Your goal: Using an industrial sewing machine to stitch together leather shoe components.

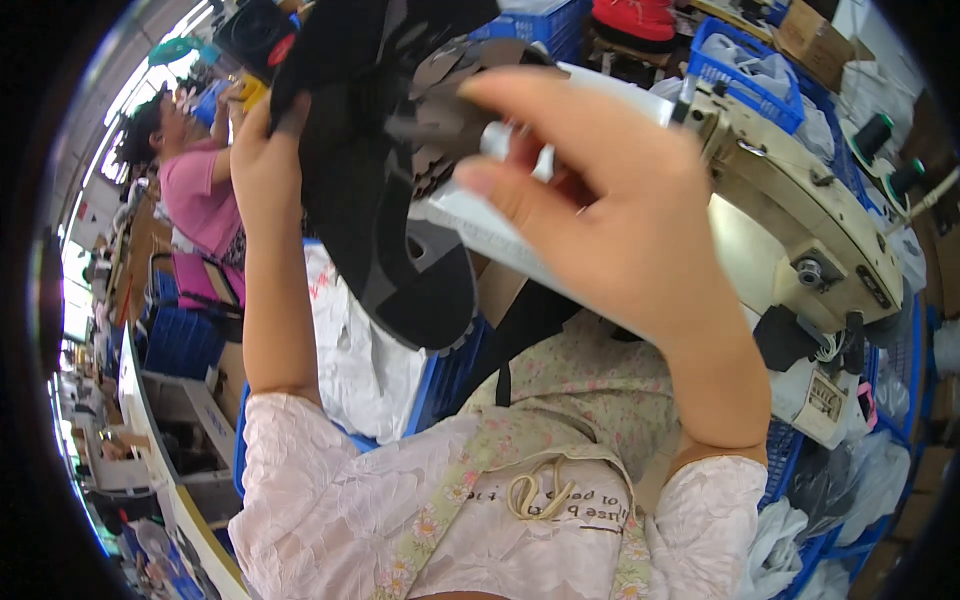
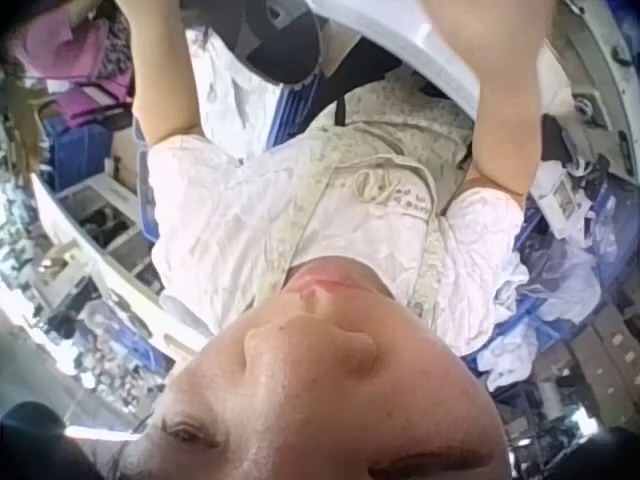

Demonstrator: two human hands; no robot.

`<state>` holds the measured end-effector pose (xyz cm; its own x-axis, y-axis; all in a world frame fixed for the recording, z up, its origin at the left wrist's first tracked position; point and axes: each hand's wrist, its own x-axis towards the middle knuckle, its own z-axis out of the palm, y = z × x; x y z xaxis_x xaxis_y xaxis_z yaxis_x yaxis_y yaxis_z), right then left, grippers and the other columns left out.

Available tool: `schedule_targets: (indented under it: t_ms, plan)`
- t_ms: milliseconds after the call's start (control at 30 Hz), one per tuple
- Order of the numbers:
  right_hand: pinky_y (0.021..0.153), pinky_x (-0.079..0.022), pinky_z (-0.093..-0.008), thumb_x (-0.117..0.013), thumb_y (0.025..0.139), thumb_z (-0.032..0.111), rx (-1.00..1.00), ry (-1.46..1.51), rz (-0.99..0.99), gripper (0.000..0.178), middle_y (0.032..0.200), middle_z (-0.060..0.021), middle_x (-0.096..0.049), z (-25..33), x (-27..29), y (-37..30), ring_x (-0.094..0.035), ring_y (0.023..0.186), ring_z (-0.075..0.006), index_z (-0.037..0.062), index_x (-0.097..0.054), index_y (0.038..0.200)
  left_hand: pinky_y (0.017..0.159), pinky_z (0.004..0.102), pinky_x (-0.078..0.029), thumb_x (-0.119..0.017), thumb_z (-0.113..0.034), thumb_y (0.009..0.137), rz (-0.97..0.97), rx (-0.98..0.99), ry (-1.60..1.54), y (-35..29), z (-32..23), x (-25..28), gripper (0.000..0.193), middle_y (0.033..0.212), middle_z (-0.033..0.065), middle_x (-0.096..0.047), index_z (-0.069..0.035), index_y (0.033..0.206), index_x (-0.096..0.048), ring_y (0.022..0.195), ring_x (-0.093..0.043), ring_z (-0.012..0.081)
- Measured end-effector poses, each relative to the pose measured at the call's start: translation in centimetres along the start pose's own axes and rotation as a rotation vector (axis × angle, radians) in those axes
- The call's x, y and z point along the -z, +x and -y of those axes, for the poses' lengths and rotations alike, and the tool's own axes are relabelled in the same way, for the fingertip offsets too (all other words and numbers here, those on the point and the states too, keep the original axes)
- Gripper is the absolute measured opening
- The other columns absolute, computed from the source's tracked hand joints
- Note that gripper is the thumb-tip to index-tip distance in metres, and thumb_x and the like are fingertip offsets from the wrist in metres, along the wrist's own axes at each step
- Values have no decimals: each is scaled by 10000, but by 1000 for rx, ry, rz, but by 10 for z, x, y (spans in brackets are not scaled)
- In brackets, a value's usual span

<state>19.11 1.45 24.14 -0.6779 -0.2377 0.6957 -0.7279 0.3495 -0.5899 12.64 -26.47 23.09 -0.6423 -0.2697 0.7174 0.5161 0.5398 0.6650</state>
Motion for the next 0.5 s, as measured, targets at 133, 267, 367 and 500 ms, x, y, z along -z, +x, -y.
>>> schedule_targets:
  t_ms: [133, 267, 367, 500]
  plan:
    - [535, -469, -348, -746, 738, 128, 349, -156, 159, 350, 760, -49, -597, -36, -59, -24, -598, 629, -244, 72, -632, 1064, 888, 263, -469, -646, -102, 880, 21, 189, -435, 16, 19, -5, 292, 1086, 83, -686, -2, 1154, -671, 991, -636, 159]
    - [530, -464, -326, -746, 727, 137, 400, -214, 232, 348, 726, -33, -568, -54, -94, -51, -593, 616, -207, 72, -635, 1050, 823, 280, -506, -544, -14, 900, 31, 171, -784, 7, -2, -24, 270, 1047, 94, -690, 28, 1146, -648, 907, -657, 173]
    - [521, -460, -321, -758, 708, 125, 420, -251, 242, 366, 706, -34, -573, -60, -102, -62, -584, 596, -201, 65, -652, 1053, 805, 279, -511, -537, -9, 903, 28, 209, -828, 9, 6, -27, 247, 1024, 92, -693, 27, 1119, -652, 881, -660, 169]
    - [513, -460, -324, -774, 691, 108, 396, -264, 224, 385, 695, -40, -590, -66, -105, -68, -583, 584, -209, 56, -669, 1058, 789, 284, -521, -525, -9, 914, 49, 213, -908, 7, 4, -37, 224, 991, 94, -694, 28, 1093, -654, 869, -661, 171]
